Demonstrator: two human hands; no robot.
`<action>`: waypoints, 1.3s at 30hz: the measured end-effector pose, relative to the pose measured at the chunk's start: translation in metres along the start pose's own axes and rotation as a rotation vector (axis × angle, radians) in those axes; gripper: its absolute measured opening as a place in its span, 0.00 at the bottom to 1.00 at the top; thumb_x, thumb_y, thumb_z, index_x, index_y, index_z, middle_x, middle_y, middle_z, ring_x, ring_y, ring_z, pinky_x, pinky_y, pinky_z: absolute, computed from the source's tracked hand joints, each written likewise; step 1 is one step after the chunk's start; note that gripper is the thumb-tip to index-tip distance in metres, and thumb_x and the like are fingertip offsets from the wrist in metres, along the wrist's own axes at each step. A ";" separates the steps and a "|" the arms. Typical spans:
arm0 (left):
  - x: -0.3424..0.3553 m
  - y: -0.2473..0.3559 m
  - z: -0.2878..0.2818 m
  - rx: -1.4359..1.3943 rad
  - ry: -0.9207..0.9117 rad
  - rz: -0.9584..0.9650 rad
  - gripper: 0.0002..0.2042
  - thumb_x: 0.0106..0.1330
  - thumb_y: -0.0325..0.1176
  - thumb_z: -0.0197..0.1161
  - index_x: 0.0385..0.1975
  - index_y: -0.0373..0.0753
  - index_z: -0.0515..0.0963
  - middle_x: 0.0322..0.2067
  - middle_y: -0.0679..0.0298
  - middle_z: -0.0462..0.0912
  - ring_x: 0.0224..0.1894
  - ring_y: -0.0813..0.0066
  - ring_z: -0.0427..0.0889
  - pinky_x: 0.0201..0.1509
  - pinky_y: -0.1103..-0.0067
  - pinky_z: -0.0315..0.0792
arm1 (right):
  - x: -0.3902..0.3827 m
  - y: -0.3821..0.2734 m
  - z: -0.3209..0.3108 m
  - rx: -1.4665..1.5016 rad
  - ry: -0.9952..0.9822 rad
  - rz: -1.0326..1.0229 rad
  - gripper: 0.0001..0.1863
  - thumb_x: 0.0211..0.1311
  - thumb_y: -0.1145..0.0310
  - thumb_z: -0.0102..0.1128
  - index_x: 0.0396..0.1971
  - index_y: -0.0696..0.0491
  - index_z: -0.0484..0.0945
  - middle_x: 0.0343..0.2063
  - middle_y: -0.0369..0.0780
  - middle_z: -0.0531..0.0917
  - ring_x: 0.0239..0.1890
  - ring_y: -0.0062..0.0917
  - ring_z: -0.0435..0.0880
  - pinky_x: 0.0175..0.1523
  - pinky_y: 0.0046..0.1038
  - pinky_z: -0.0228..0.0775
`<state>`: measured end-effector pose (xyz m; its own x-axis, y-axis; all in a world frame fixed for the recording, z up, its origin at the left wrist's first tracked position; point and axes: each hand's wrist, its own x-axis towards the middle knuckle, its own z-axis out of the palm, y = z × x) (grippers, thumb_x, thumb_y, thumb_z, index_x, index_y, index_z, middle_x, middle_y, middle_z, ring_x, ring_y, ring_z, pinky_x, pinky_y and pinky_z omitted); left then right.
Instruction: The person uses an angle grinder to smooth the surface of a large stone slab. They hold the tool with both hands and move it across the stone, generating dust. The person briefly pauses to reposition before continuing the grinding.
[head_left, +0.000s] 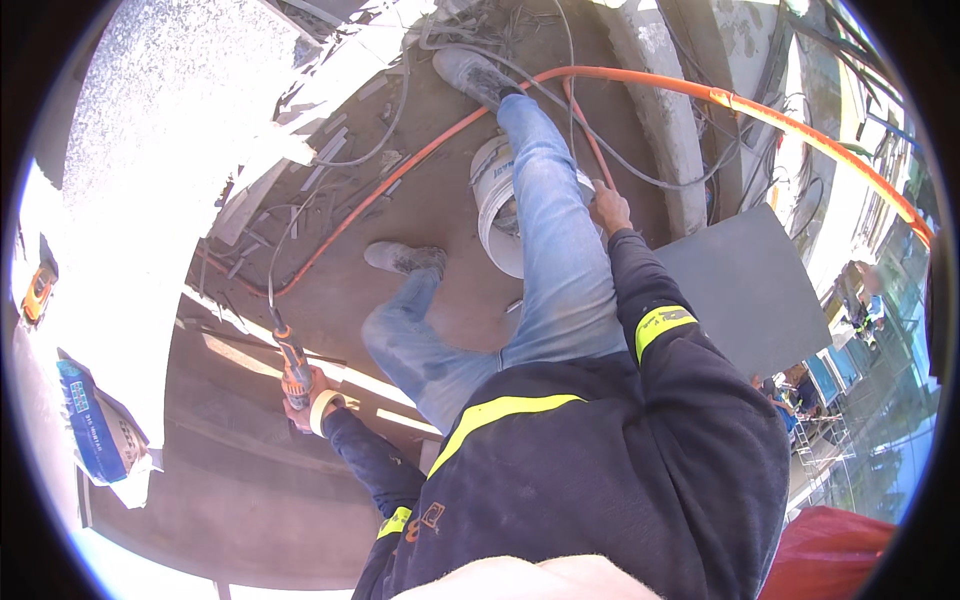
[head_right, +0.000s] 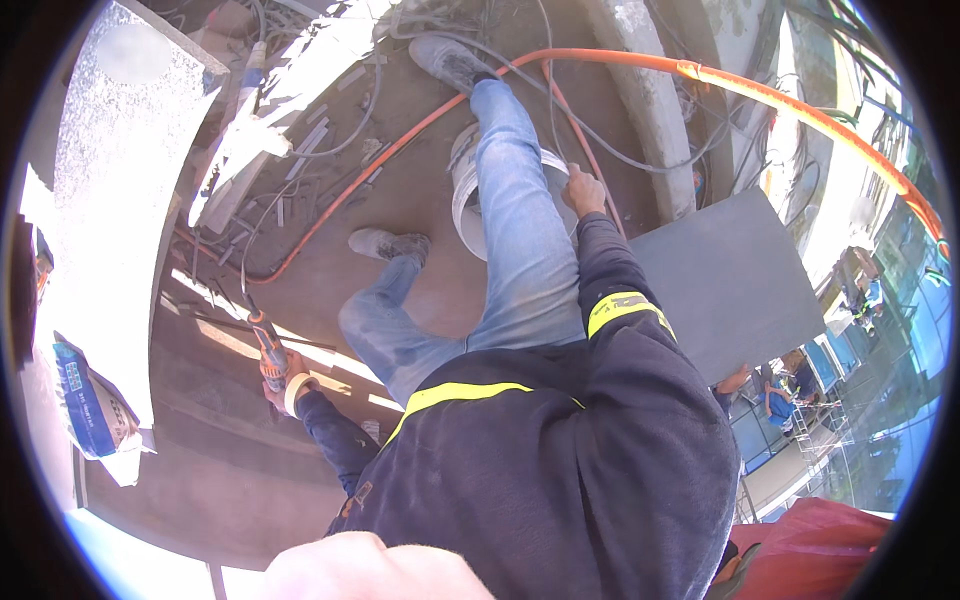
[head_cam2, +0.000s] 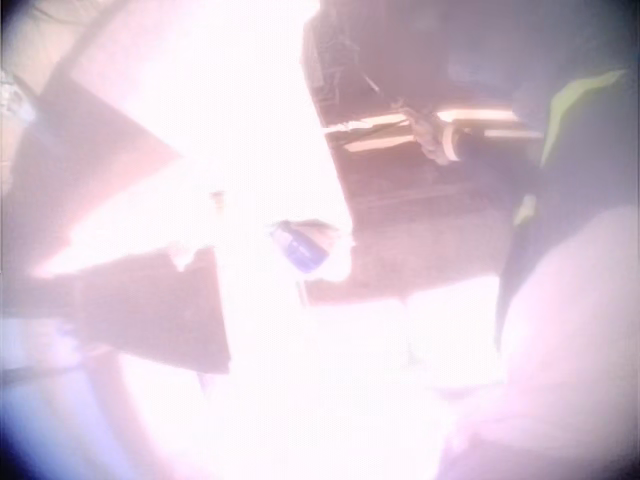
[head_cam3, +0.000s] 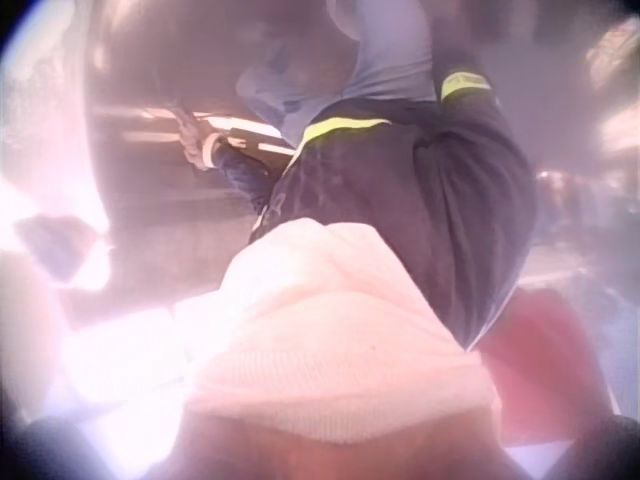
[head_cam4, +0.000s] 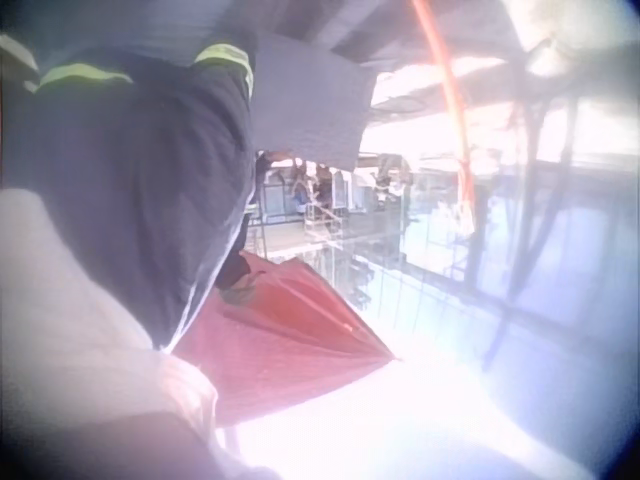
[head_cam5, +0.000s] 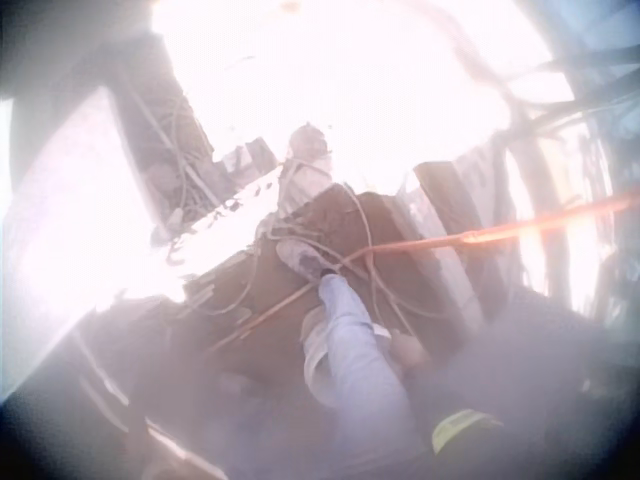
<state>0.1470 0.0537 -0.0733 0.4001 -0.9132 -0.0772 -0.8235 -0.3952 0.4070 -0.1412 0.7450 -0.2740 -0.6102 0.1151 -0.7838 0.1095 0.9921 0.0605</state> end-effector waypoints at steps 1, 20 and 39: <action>-0.007 -0.001 0.007 0.203 0.006 0.168 0.37 0.44 0.51 0.86 0.55 0.41 0.84 0.55 0.52 0.81 0.62 0.53 0.79 0.66 0.53 0.76 | 0.008 0.007 -0.014 0.016 -0.008 0.020 0.20 0.72 0.68 0.53 0.62 0.48 0.79 0.45 0.56 0.91 0.50 0.55 0.92 0.55 0.55 0.83; -0.104 0.073 0.101 -1.867 -0.359 -0.590 0.18 0.67 0.36 0.72 0.51 0.39 0.72 0.44 0.54 0.81 0.49 0.54 0.87 0.59 0.58 0.85 | -0.104 -0.446 -0.440 0.856 0.478 -1.282 0.22 0.82 0.65 0.46 0.63 0.58 0.84 0.67 0.46 0.83 0.70 0.35 0.80 0.74 0.37 0.69; -0.190 0.170 -0.008 -2.019 -0.640 -0.143 0.17 0.69 0.37 0.71 0.49 0.36 0.74 0.46 0.54 0.81 0.52 0.54 0.87 0.64 0.58 0.83 | -0.267 -0.396 -0.382 0.155 0.424 -2.117 0.24 0.68 0.73 0.72 0.64 0.52 0.84 0.57 0.46 0.88 0.61 0.41 0.87 0.68 0.39 0.76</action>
<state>-0.0663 0.1610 0.0177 -0.1131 -0.9657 -0.2337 0.8285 -0.2215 0.5143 -0.3212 0.3403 0.1472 0.0369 -0.8329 0.5521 -0.7504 -0.3880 -0.5351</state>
